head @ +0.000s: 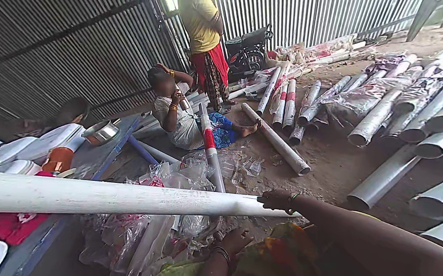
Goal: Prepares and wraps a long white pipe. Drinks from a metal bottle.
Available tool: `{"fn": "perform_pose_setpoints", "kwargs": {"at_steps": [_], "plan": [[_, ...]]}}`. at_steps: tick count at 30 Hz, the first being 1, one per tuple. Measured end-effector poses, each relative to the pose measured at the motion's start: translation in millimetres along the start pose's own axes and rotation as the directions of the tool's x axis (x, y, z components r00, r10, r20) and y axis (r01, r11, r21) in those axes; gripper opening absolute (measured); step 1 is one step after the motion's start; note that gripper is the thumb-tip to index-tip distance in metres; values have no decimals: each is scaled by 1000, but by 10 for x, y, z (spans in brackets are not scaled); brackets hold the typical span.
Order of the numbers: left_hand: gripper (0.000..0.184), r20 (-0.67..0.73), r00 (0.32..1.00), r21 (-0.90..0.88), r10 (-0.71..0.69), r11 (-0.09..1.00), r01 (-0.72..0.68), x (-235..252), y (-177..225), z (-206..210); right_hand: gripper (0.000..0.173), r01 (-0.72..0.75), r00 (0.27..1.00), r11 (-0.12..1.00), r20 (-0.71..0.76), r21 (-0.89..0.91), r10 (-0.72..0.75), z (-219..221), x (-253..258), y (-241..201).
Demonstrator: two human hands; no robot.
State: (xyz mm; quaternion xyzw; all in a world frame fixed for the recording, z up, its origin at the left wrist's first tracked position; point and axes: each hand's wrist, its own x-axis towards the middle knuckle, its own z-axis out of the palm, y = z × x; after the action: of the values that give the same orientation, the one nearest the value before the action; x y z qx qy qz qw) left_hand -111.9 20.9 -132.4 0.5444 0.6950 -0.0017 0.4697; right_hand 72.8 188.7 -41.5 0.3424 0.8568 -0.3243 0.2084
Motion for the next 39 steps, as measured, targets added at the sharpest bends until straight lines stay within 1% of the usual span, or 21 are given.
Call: {"fn": "perform_pose_setpoints", "kwargs": {"at_steps": [3, 7, 11, 13, 16, 22, 27, 31, 34, 39], "plan": [[53, -115, 991, -116, 63, 990, -77, -98, 92, -69, 45, 5, 1000, 1000, -18, 11, -5, 17, -25, 27], [49, -253, 963, -297, 97, 939, -172, -167, 157, -85, 46, 17, 998, 1000, -56, 16, -16, 87, -3, 69], [47, -297, 948, -392, 112, 891, -228, -162, 179, -61, 47, 73, 995, 997, -73, -12, -74, 150, -37, 14], [47, -298, 947, -400, 125, 884, -242, -131, 150, -31, 47, 76, 995, 996, -69, -36, -78, 166, -55, -16], [48, -242, 963, -324, 118, 926, -195, -110, 144, -26, 48, 76, 996, 994, -43, -74, -79, 147, -88, -65], [53, -120, 988, -64, 101, 992, -109, -76, 120, -24, 48, 59, 997, 994, -37, -95, -63, 114, -90, -96], [56, 11, 999, 95, 36, 995, -37, -13, 82, 6, 47, 36, 999, 997, -26, -75, -38, 108, -109, -131], [55, 137, 989, 217, -47, 976, 16, 42, 48, 37, 49, 43, 999, 993, -25, -106, -46, 120, -85, -104], [53, 162, 984, 253, -67, 967, 24, 35, 54, 47, 48, 52, 998, 992, -23, -111, -55, 132, -57, -77], [51, 144, 988, 239, -56, 971, 20, 24, 61, 54, 47, 49, 998, 994, -38, -95, -53, 167, -2, -25]]}}
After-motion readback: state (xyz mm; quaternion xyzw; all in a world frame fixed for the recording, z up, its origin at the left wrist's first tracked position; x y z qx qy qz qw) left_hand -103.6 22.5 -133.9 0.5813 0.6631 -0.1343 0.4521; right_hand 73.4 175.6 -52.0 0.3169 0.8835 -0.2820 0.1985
